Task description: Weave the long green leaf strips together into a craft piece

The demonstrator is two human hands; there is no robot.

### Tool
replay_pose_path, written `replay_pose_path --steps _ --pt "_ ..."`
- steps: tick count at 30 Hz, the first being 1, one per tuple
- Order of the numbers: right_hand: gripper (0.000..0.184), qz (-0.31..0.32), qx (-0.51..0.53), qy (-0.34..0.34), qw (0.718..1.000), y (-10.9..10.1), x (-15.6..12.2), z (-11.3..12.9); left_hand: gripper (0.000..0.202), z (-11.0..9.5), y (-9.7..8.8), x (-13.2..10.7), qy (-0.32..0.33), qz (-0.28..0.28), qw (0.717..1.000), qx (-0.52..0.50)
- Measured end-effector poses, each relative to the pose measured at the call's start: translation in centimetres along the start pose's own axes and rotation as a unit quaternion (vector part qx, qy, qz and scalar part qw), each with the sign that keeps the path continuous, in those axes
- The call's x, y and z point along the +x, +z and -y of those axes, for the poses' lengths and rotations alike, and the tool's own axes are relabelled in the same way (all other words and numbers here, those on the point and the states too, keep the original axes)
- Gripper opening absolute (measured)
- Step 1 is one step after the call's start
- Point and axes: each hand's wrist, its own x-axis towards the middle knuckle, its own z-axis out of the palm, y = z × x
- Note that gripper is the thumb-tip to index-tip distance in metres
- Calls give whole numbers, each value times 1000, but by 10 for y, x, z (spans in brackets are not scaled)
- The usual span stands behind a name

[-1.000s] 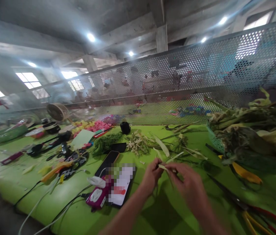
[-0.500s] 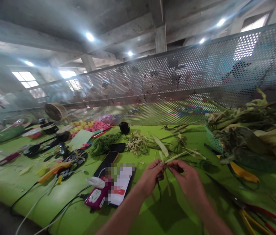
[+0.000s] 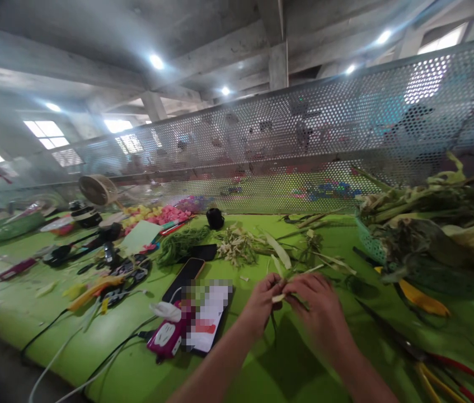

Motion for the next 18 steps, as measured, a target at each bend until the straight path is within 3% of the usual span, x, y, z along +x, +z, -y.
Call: replay_pose_path --steps 6,12,18 --pt "17 -16 98 210 973 -10 5 11 13 -7 8 -8 68 12 995 70" --pt "18 -40 140 255 956 -8 5 14 17 -8 10 -13 89 28 990 106" --pt "19 -33 171 274 946 -11 8 18 16 -5 5 -9 67 -28 995 76"
